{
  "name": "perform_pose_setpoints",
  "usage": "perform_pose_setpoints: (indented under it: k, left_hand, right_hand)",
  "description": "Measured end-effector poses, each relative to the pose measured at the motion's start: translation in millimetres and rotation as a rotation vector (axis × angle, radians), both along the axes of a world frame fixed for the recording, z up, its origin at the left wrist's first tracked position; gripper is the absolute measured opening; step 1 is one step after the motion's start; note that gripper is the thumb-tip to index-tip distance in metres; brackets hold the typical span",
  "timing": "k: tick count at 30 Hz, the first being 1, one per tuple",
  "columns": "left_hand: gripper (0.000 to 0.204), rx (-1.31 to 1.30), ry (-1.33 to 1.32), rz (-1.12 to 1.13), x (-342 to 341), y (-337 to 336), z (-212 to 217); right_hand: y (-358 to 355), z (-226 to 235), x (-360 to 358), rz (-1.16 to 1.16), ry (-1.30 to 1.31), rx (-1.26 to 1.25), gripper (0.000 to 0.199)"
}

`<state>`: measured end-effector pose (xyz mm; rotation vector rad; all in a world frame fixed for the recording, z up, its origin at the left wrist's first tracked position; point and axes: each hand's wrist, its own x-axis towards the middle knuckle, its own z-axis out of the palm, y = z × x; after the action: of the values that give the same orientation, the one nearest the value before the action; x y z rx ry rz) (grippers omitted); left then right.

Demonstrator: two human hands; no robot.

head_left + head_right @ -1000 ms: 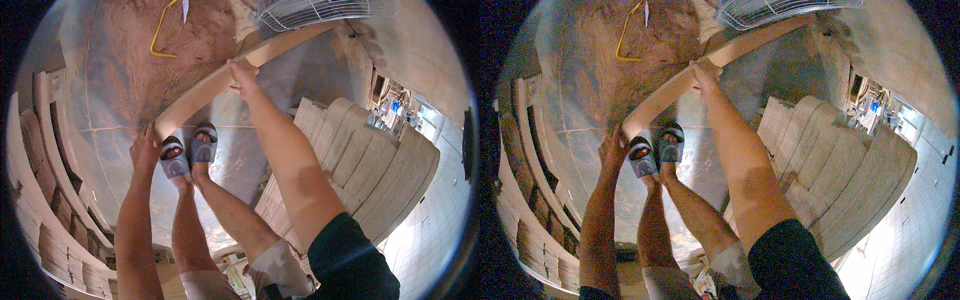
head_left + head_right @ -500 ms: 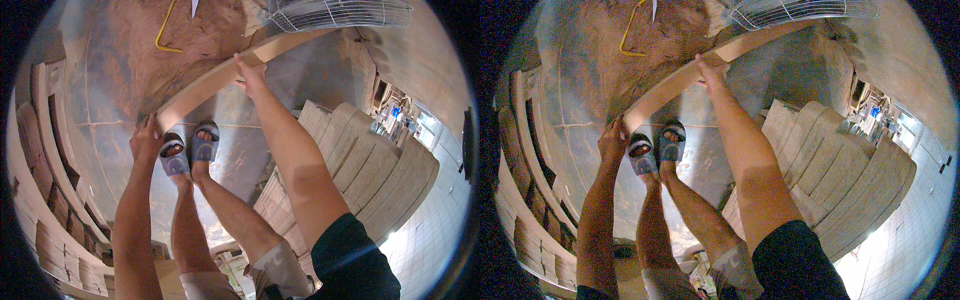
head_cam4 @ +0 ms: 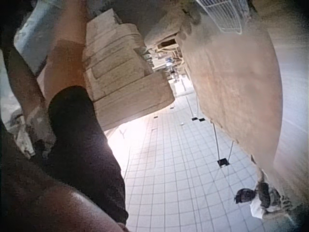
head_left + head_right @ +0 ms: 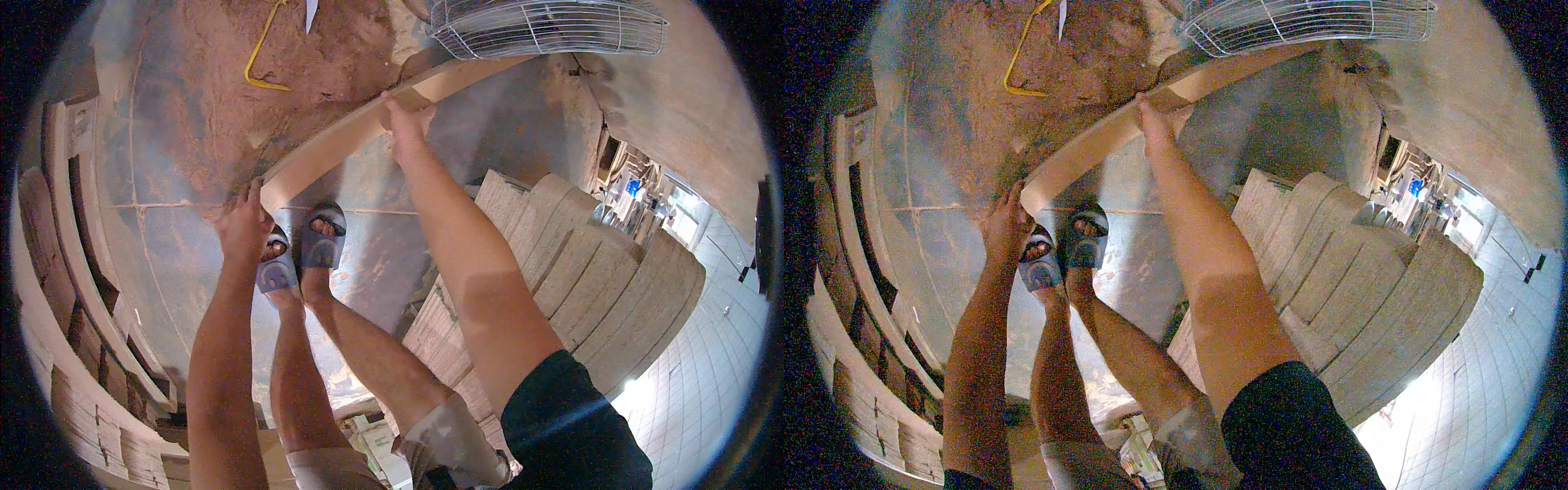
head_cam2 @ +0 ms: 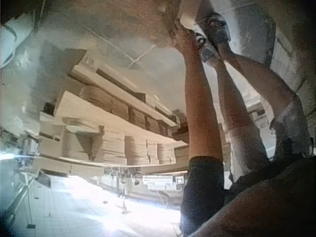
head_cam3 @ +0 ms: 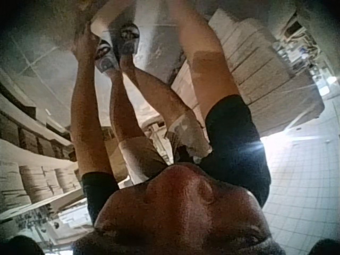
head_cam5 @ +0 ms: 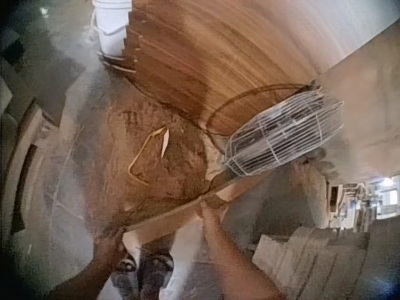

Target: The person hammers a curved wood slat on a pallet, then walks through a factory to pour sawdust from a bucket into another container and move furniture panels.

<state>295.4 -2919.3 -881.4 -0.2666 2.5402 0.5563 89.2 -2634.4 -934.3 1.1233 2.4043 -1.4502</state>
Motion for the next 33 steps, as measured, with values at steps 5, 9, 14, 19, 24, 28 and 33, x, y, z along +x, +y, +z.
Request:
perform_pose_setpoints:
  k: [5,9,14,19,24,28,33]
  left_hand:
    - [0.073,0.002,-0.030,0.026,-5,19,-3]
    - [0.075,0.101,-0.042,0.069,-23,36,-8]
    - [0.079,0.112,-0.108,0.110,-33,48,-21]
    - [0.078,-0.085,0.019,-0.005,-1,34,-14]
    - [0.071,-0.102,-0.336,0.143,-5,20,0]
    - [0.067,-0.035,-0.280,0.251,-12,13,5]
    - [0.081,0.029,-0.040,0.155,7,-12,39]
  right_hand:
    - [-5,-6,7,-0.007,0.113,-0.008,0.079]
    - [35,-24,-3,-0.008,0.225,-0.132,0.070]
    - [39,-35,12,0.002,0.311,-0.216,0.058]
    - [-8,10,53,0.032,0.153,-0.204,0.048]
    - [-39,0,65,-0.068,0.193,-0.250,0.053]
    - [-39,14,72,0.113,0.181,-0.243,0.058]
    - [5,23,141,0.639,-0.143,0.108,0.060]
